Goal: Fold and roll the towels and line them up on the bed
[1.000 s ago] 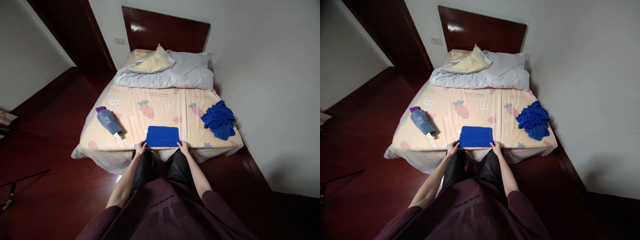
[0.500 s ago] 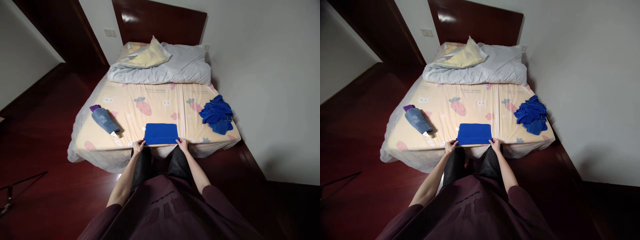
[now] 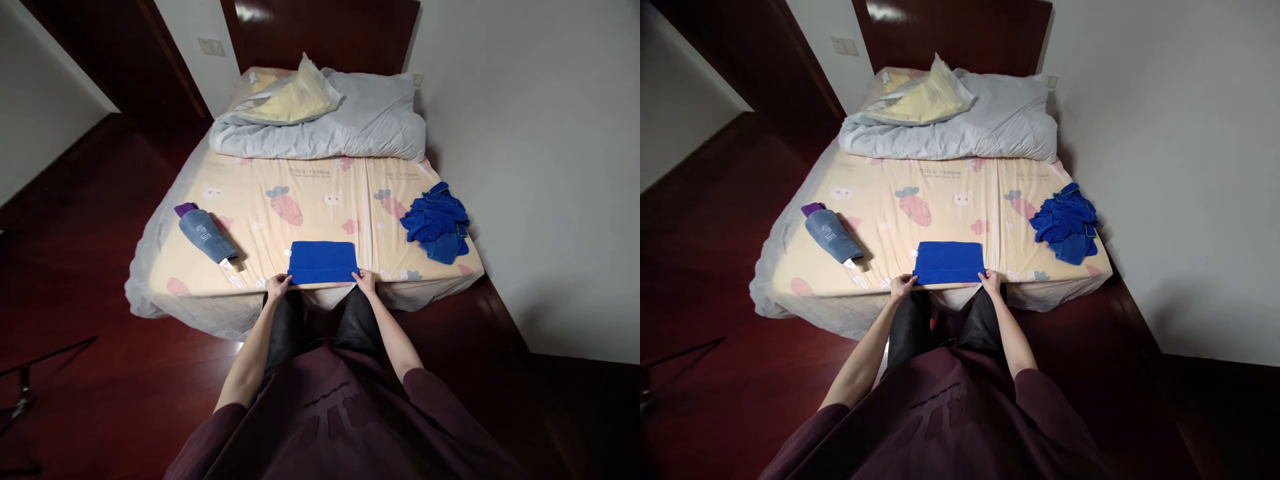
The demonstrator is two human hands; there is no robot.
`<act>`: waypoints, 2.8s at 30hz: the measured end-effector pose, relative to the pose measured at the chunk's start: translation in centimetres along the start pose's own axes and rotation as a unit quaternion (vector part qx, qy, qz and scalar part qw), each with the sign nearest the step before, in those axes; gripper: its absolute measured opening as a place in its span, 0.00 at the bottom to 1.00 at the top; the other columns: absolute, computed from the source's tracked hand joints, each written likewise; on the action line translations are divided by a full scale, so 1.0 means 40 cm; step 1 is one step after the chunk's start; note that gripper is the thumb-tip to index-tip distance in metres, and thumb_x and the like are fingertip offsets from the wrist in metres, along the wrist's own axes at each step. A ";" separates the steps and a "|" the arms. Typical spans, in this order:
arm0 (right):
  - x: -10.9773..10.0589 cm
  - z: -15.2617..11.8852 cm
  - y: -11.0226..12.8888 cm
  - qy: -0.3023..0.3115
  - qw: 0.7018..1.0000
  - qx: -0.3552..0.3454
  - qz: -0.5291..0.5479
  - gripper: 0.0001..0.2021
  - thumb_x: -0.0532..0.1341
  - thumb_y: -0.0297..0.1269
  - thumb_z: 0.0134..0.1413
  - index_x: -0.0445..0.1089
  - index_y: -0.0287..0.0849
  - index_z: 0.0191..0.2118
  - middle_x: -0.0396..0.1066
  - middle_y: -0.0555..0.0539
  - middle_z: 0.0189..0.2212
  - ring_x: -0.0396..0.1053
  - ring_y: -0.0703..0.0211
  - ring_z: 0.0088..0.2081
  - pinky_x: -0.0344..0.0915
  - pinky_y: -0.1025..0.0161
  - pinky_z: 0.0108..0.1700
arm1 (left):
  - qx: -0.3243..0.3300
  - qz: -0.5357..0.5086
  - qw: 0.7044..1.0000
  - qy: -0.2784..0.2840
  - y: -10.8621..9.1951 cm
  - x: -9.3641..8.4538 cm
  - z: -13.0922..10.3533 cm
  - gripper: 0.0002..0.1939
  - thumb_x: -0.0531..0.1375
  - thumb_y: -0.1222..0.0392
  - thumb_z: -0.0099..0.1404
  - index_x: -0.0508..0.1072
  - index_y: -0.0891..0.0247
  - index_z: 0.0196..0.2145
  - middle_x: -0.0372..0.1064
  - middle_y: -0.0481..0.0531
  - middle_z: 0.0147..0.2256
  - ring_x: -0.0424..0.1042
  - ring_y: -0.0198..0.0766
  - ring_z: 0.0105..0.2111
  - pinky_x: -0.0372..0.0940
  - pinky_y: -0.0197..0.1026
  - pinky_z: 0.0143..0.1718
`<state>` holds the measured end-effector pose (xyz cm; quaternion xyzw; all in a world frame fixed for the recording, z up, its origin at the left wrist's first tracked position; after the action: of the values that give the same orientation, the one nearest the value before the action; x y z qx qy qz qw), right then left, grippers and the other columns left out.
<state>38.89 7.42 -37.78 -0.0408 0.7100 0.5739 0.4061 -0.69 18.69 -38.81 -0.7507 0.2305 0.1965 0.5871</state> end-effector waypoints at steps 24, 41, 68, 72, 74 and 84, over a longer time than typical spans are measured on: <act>-0.004 -0.013 0.103 0.002 0.984 -0.069 -0.165 0.11 0.63 0.33 0.57 0.67 0.45 0.46 0.69 0.40 0.47 0.70 0.48 0.45 0.67 0.55 0.47 | 0.152 0.250 0.956 -0.041 -0.134 0.001 -0.054 0.12 0.58 0.61 0.68 0.67 0.61 0.49 0.70 0.63 0.50 0.69 0.53 0.54 0.65 0.50 0.51; 0.067 -0.061 0.158 0.156 0.914 -0.230 -0.296 0.26 0.57 0.27 0.63 0.66 0.42 0.67 0.62 0.41 0.68 0.59 0.50 0.69 0.54 0.50 0.68 | 0.322 0.383 0.859 0.109 -0.152 0.125 -0.057 0.36 0.56 0.72 0.60 0.62 0.71 0.67 0.61 0.70 0.66 0.60 0.56 0.67 0.53 0.55 0.68; -0.001 -0.046 0.123 0.138 0.963 -0.162 -0.168 0.26 0.61 0.19 0.50 0.77 0.46 0.54 0.79 0.44 0.50 0.75 0.53 0.54 0.65 0.56 0.61 | 0.224 0.210 0.946 0.109 -0.093 0.028 -0.064 0.30 0.56 0.72 0.57 0.76 0.60 0.57 0.77 0.56 0.52 0.76 0.47 0.53 0.66 0.46 0.59; -0.012 -0.003 0.091 0.158 0.979 -0.128 -0.003 0.22 0.59 0.23 0.48 0.79 0.44 0.48 0.80 0.46 0.46 0.77 0.54 0.50 0.70 0.55 0.57 | 0.170 0.055 0.977 0.119 -0.077 0.008 -0.036 0.21 0.59 0.65 0.58 0.79 0.60 0.49 0.79 0.54 0.48 0.78 0.47 0.49 0.69 0.46 0.56; -0.014 0.005 0.074 0.151 0.980 -0.114 0.062 0.19 0.60 0.26 0.48 0.80 0.42 0.46 0.81 0.44 0.46 0.77 0.53 0.50 0.70 0.53 0.58 | 0.148 -0.023 0.982 0.117 -0.065 0.004 -0.032 0.18 0.60 0.58 0.59 0.79 0.62 0.47 0.80 0.55 0.46 0.78 0.47 0.47 0.71 0.48 0.54; 0.015 0.025 0.008 0.113 0.976 -0.037 0.183 0.21 0.67 0.52 0.48 0.78 0.38 0.40 0.79 0.43 0.36 0.75 0.52 0.37 0.73 0.57 0.43 | 0.124 -0.126 0.981 0.076 -0.031 0.003 -0.027 0.23 0.60 0.38 0.59 0.74 0.64 0.35 0.76 0.55 0.34 0.75 0.43 0.38 0.70 0.44 0.45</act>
<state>38.84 8.62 -37.90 0.0099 0.7248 0.6563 0.2094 0.14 17.90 -37.66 -0.7081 0.2006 0.0335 0.6762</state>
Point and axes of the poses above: each hand's wrist, its own z-axis towards the middle knuckle, its own x-axis out of the palm, y = z × x, the point moved 6 cm from there along z, towards the middle knuckle
